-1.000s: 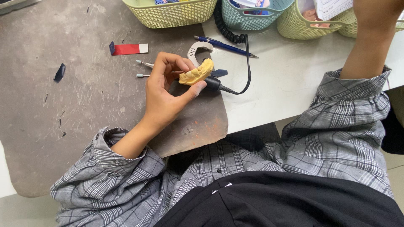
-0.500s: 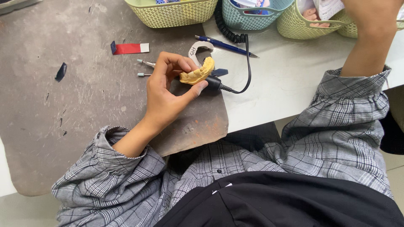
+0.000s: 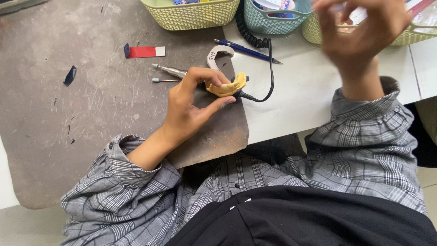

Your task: The person holds a yellow dental cast with a denture set in one hand and uses a handheld rotary grinding tool to trim and smooth the denture surface, rotating the cast to reach different sides. They set the tool down, fit the upper and lower casts together, pick at the denture teeth by hand, and later handle a small tooth component while adjusting the rotary tool tip.

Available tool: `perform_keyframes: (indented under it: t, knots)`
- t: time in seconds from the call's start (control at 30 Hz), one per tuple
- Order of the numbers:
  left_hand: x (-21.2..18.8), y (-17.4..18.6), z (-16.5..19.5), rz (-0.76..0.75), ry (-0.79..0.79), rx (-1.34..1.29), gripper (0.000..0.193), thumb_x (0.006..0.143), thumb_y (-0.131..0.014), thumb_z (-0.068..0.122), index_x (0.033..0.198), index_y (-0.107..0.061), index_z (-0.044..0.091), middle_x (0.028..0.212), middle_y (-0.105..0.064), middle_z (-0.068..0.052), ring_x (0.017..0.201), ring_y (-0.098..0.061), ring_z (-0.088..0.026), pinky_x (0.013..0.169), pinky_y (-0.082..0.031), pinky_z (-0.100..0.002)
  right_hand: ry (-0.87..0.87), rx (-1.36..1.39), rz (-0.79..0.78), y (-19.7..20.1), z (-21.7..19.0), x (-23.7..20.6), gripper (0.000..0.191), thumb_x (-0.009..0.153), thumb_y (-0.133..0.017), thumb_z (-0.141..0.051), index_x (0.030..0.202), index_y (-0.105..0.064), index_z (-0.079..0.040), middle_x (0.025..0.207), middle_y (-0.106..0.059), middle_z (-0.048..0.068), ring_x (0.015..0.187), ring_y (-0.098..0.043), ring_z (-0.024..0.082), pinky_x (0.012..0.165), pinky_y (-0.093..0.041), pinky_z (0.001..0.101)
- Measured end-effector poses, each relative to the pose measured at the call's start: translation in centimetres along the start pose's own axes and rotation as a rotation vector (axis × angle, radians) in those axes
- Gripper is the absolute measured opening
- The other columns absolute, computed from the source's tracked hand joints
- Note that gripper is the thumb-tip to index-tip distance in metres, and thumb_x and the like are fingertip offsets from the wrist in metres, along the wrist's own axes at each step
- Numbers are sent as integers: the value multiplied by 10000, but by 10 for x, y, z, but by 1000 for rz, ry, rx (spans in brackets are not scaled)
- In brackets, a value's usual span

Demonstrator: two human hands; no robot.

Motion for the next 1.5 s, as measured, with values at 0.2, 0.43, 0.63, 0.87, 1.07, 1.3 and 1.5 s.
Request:
perform_keyframes:
  t: [0.2,0.43,0.63,0.87,1.07,1.3,1.5]
  knots:
    - [-2,-2,1,-17,-21,-44,504,878,-911,98,1207,-532,62,1147,-711,-79,1100,-732,-196,960,-599,-311,184,209,-228,-42,-89,35,498,829,-934,-484,1110,-742,-121,977,-759,29,685,-588,174,586,-497,273]
    - [-1,-5,-2,-23,-3,-81,504,885,-913,144,1219,-545,67,1137,-695,-57,1069,-732,-192,947,-603,-309,143,290,-319,-59,-93,36,465,863,-954,-334,1226,-762,-118,975,-750,-9,755,-650,149,614,-506,262]
    - [0,-2,1,-4,-49,-46,473,896,-901,137,1218,-562,64,1164,-682,-65,1096,-725,-215,962,-599,-328,46,330,-353,-62,-90,28,484,853,-953,-243,1261,-737,-100,980,-763,21,764,-689,142,594,-499,266]
    - [1,-1,4,1,-62,13,464,887,-906,142,1206,-576,70,1166,-670,-71,1087,-715,-234,933,-594,-340,20,389,-376,-67,-88,25,467,887,-939,-186,1289,-711,-111,1077,-755,15,874,-729,160,664,-554,282]
    - [2,-1,6,2,-72,13,473,886,-909,153,1212,-575,76,1173,-666,-70,1097,-714,-238,940,-605,-334,11,371,-375,-69,-90,24,419,854,-937,-115,1215,-724,-116,1053,-748,12,858,-715,178,683,-566,301]
    - [4,2,11,-13,-122,10,501,893,-909,110,1242,-550,90,1217,-665,-54,1151,-668,-251,943,-572,-339,13,332,-298,-63,-93,24,412,852,-915,-5,1202,-710,-80,1119,-754,31,898,-719,198,792,-606,318]
    - [9,8,14,-9,-188,80,558,877,-907,70,1283,-525,103,1289,-638,-57,1175,-609,-257,1025,-495,-364,11,386,-266,-56,-89,22,424,879,-934,-29,1216,-677,-53,1150,-750,77,931,-729,215,797,-608,325]
Point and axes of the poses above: each hand's wrist, its own x-axis towards the middle knuckle, its own y-axis out of the back of the hand, z = x × y, the point moved 7 cm from there along x, towards the middle knuckle
